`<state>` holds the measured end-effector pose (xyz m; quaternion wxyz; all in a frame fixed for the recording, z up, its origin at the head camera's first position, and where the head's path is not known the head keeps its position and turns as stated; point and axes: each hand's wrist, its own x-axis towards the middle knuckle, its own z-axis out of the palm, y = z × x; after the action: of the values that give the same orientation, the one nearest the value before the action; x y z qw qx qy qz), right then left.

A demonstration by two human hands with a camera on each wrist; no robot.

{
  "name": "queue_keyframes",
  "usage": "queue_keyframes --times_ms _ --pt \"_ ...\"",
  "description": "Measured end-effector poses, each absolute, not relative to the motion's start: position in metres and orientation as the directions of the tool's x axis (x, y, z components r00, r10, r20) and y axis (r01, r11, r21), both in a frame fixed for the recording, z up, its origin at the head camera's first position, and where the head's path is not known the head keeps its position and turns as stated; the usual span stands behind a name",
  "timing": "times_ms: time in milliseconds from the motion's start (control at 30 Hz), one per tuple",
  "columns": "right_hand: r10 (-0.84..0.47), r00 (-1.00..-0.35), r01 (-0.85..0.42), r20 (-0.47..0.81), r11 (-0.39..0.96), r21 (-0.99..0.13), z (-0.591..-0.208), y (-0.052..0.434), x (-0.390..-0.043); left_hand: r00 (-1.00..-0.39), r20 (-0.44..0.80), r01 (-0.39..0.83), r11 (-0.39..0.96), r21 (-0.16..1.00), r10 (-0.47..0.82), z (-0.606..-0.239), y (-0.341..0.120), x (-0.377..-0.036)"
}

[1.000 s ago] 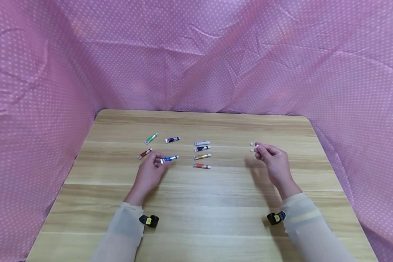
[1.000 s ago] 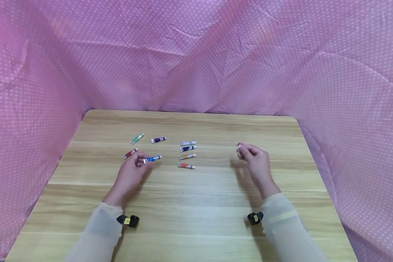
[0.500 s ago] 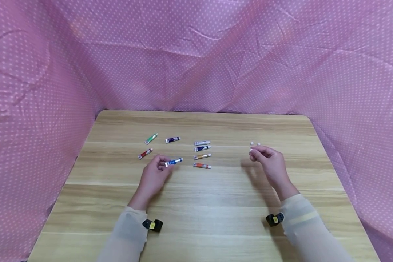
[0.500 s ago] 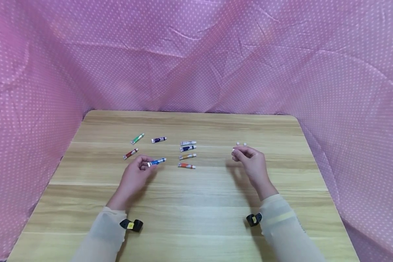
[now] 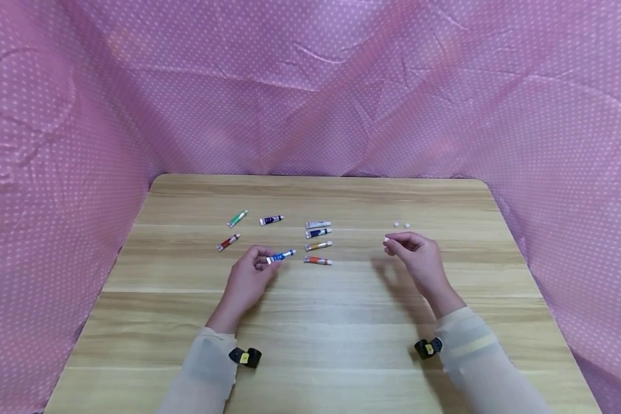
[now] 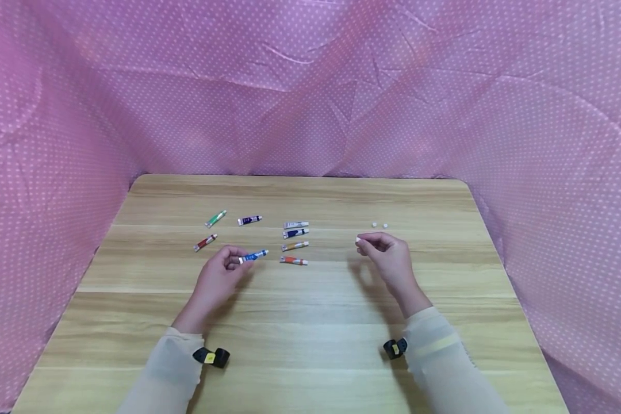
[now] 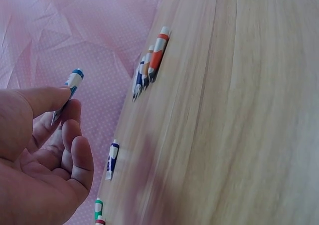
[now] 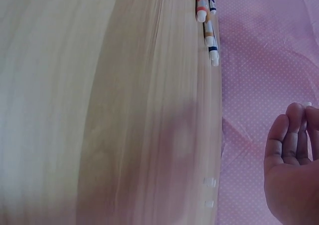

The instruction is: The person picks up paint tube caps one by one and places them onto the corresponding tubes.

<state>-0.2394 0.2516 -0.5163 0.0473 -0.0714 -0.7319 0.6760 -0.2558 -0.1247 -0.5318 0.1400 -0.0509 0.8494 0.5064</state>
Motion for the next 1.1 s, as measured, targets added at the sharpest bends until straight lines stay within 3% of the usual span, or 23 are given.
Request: queue_keyframes --times_ms 733,1100 --pt "0.078 -0.996 0.049 -0.04 0.118 -0.992 -0.495 0.206 -0.223 -0.959 -0.258 -0.18 0.454 0.873 0.117 -0.522 -0.109 -0.245" --pt "-0.005 -0.998 -0.055 0.057 0.372 -0.927 -0.501 0.183 -0.213 -0.954 -0.25 -0.143 0.48 0.865 0.166 -0.516 -0.102 -0.239"
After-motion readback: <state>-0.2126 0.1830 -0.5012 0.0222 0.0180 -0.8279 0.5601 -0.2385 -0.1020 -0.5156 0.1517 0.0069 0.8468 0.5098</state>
